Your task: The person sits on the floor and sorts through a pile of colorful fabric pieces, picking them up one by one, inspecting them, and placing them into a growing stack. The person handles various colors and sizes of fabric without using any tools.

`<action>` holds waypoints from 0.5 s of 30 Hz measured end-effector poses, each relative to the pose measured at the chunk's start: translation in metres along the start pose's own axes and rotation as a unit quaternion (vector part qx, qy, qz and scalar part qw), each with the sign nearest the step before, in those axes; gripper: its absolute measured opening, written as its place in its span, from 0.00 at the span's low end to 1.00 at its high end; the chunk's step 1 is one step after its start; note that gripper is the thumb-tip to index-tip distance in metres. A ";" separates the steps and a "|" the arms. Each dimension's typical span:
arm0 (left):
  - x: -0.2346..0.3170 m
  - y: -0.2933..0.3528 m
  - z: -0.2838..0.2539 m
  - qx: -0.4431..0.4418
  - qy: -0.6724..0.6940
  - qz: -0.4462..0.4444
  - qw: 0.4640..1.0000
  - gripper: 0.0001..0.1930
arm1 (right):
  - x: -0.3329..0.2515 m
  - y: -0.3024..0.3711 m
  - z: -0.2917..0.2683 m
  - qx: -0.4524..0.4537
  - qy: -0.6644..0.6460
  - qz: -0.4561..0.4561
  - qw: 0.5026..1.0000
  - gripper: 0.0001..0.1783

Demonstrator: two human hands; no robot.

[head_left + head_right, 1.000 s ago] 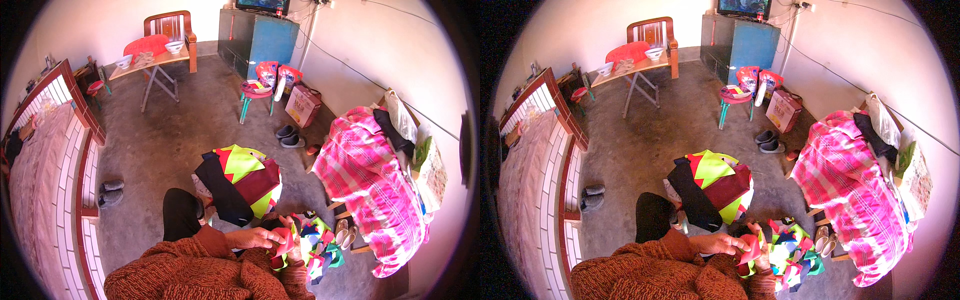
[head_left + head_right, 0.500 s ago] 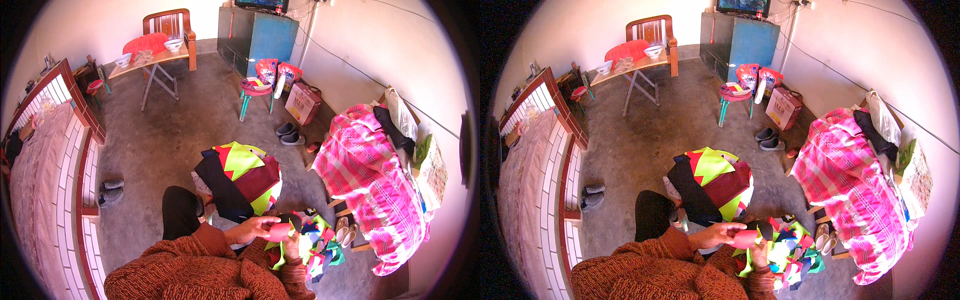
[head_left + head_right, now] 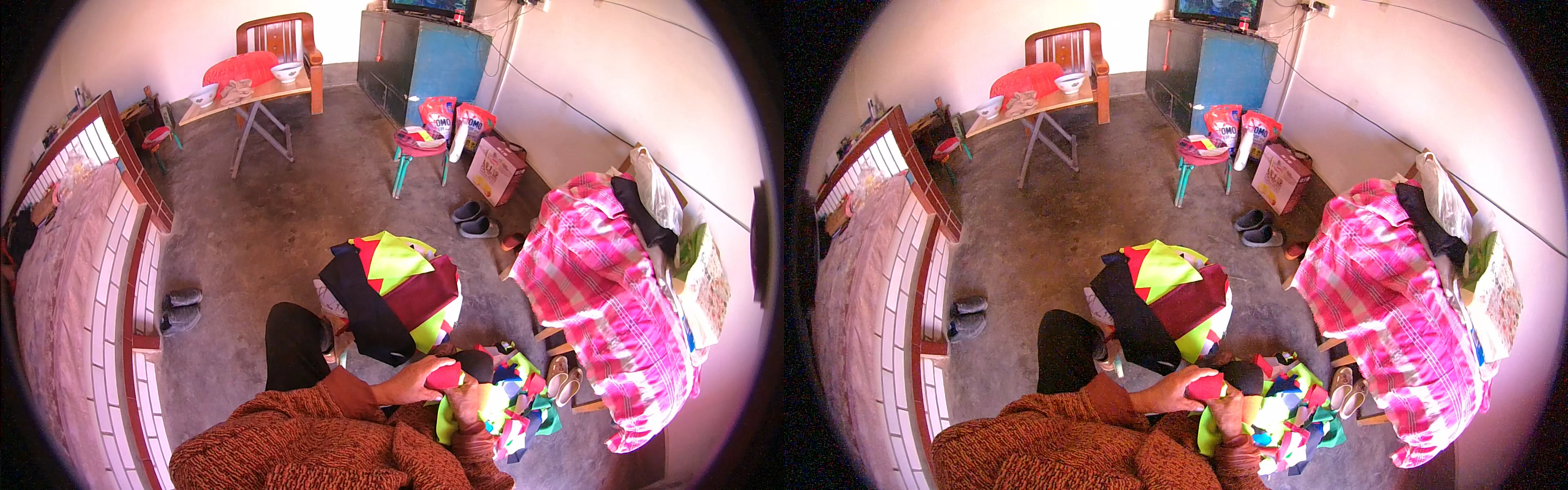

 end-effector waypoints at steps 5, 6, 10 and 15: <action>-0.006 0.000 0.001 0.032 -0.003 -0.013 0.999 0.33 | 0.004 0.000 -0.002 -0.019 -0.001 -0.034 0.999 0.16; -0.005 0.000 0.001 0.031 -0.002 -0.015 0.999 0.33 | 0.007 0.001 -0.002 -0.027 -0.019 -0.041 0.999 0.16; -0.002 0.001 -0.001 0.044 -0.015 -0.017 0.999 0.29 | 0.011 0.000 -0.002 -0.028 0.012 -0.034 0.999 0.16; -0.008 0.003 -0.001 0.077 -0.002 -0.042 0.996 0.21 | 0.009 0.001 0.000 -0.042 -0.010 0.005 0.999 0.17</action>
Point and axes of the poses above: each hand's wrist, its own y-axis away from the middle knuckle, its own z-axis out of the palm, x = y × z, the point moved 3 cm from there along -y, towards the middle knuckle, and after that the axes turned 7 degrees about -x, right-handed, at the moved point
